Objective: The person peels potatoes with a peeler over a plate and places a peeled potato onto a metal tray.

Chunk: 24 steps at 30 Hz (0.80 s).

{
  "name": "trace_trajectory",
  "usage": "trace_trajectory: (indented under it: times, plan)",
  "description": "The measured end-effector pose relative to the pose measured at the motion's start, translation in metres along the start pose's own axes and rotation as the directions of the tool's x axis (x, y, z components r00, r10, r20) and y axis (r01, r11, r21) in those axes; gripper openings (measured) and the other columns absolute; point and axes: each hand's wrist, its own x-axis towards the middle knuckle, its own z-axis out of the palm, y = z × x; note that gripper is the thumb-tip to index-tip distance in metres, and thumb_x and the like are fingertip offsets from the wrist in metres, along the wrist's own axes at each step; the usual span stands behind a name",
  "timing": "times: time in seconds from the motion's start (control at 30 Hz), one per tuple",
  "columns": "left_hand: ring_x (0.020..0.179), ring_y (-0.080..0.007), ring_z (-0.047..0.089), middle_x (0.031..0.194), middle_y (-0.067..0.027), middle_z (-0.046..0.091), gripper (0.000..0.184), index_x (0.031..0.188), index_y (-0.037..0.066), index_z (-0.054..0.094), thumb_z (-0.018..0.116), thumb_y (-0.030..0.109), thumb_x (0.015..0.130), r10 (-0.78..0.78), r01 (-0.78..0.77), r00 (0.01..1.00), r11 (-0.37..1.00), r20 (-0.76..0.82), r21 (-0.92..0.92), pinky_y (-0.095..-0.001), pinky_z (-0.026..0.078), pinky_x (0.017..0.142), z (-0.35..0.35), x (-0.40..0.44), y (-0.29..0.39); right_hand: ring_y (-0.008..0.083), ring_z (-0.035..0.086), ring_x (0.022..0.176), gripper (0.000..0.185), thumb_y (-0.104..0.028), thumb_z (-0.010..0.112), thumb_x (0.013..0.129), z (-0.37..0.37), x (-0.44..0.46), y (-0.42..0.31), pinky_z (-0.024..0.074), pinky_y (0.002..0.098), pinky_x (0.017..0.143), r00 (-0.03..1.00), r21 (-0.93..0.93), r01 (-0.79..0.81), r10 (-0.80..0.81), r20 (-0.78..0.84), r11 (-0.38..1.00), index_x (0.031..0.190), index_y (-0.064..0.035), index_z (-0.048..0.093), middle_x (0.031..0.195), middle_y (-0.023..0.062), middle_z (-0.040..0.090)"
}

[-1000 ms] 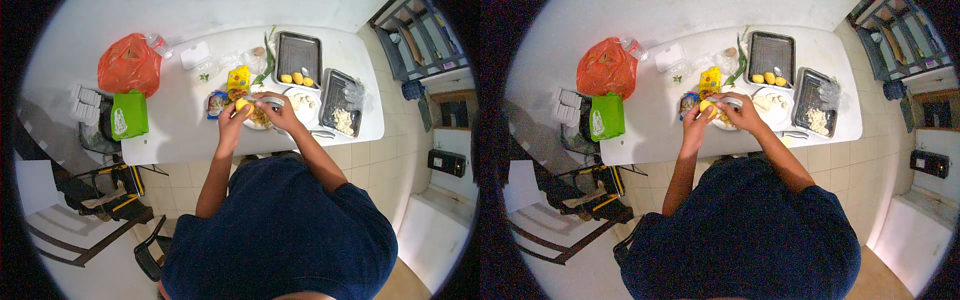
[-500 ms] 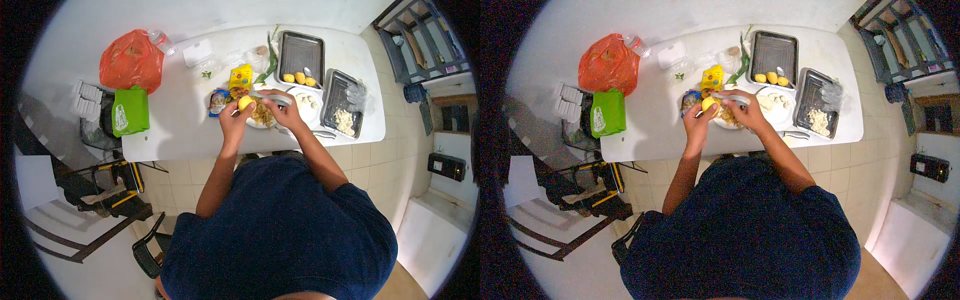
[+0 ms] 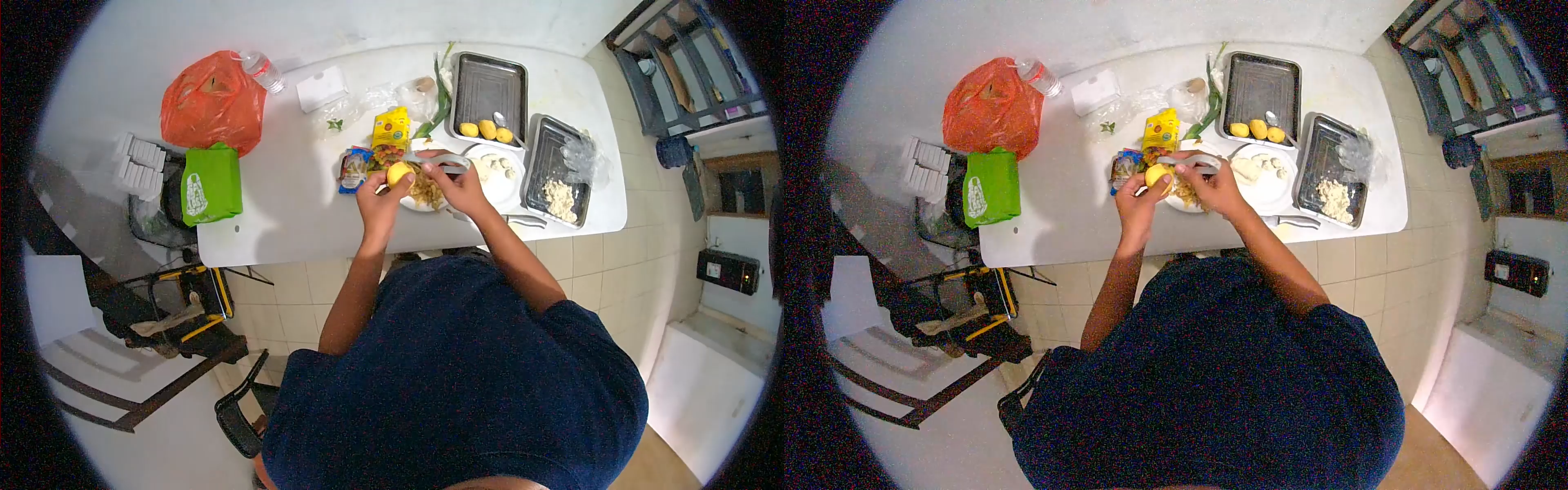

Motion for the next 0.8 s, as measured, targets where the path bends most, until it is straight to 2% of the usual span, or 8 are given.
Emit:
trace_trajectory:
  times: [0.1,0.13,0.23,0.4,0.53,0.63,0.7,0.8]
  plan:
    - [0.071,-0.0103,0.062,0.087,-0.0062,0.065,0.024,0.095,-0.006,0.067,0.079,0.008,0.079,-0.006,0.006,1.0,1.0,0.003,-0.019,-0.0219,0.052,0.064,0.001,0.0,0.0,0.0125,0.063,0.091,0.025,-0.016,0.064,0.093,0.004,0.0,-0.005,0.0515,0.0274,0.079,0.988,-0.083,0.15,-0.147,0.039,0.985,0.109,0.0021,0.068,0.103,0.0106,0.071]
    - [0.071,-0.0102,0.061,0.087,-0.0062,0.065,0.024,0.095,-0.005,0.067,0.079,0.008,0.079,-0.006,0.006,1.0,1.0,0.002,-0.017,-0.022,0.052,0.063,0.001,-0.001,-0.001,0.0141,0.063,0.095,0.026,-0.016,0.063,0.093,0.002,-0.002,-0.007,0.0508,0.0282,0.084,0.994,-0.092,0.093,-0.088,0.065,0.991,0.11,0.0034,0.067,0.108,0.0126,0.07]
    - [0.071,-0.0095,0.061,0.086,-0.0062,0.065,0.023,0.095,-0.005,0.067,0.079,0.007,0.079,-0.003,0.003,1.0,1.0,0.001,-0.007,-0.0221,0.051,0.062,0.002,0.0,-0.002,0.0139,0.063,0.095,0.025,-0.015,0.063,0.093,0.002,-0.002,-0.011,0.0509,0.0284,0.083,0.995,-0.106,0.079,-0.072,0.067,0.991,0.11,0.003,0.067,0.107,0.0124,0.071]
    - [0.07,-0.0077,0.06,0.083,-0.005,0.066,0.024,0.093,-0.004,0.067,0.08,0.009,0.078,0.091,-0.092,0.996,0.989,0.017,0.116,-0.0215,0.049,0.062,-0.003,0.005,-0.013,0.0118,0.062,0.09,0.025,-0.015,0.063,0.093,0.003,-0.005,-0.013,0.0516,0.0268,0.079,0.995,-0.121,0.091,-0.086,0.048,0.988,0.111,0.0031,0.067,0.102,0.011,0.071]
    - [0.07,-0.0078,0.061,0.081,-0.0047,0.067,0.025,0.092,-0.003,0.067,0.081,0.012,0.077,0.1,-0.1,0.995,0.988,0.004,0.115,-0.0217,0.05,0.062,0.001,0.001,-0.008,0.0101,0.061,0.086,0.025,-0.014,0.063,0.093,0.003,-0.004,-0.006,0.0514,0.0259,0.074,0.996,-0.117,0.088,-0.083,0.043,0.989,0.111,0.0031,0.066,0.099,0.0097,0.071]
    - [0.073,-0.009,0.063,0.081,-0.0052,0.067,0.027,0.093,-0.003,0.066,0.081,0.013,0.078,0.118,-0.119,0.993,0.978,0.016,0.17,-0.0221,0.051,0.062,0.003,-0.002,-0.002,0.0108,0.061,0.086,0.025,-0.015,0.064,0.093,0.006,-0.002,-0.006,0.051,0.0264,0.075,0.995,-0.041,0.094,-0.093,0.023,0.995,0.109,0.003,0.067,0.099,0.0096,0.071]
    - [0.074,-0.0099,0.065,0.083,-0.0057,0.067,0.028,0.094,-0.003,0.066,0.082,0.014,0.078,0.14,-0.144,0.99,0.963,0.031,0.226,-0.0223,0.051,0.062,0.006,-0.006,0.0,0.0114,0.062,0.086,0.024,-0.015,0.064,0.093,0.004,0.001,-0.003,0.0507,0.0266,0.076,0.995,-0.077,0.098,-0.096,0.029,0.992,0.108,0.003,0.067,0.099,0.0095,0.071]
    - [0.076,-0.0105,0.066,0.086,-0.0065,0.068,0.031,0.097,-0.004,0.065,0.082,0.014,0.078,0.138,-0.137,0.99,0.971,0.01,0.195,-0.0229,0.052,0.064,0.005,-0.005,-0.008,0.0121,0.062,0.086,0.024,-0.016,0.065,0.092,0.003,0.002,0.001,0.0502,0.0273,0.077,0.996,-0.075,0.086,-0.084,0.035,0.993,0.106,0.003,0.068,0.099,0.0094,0.071]
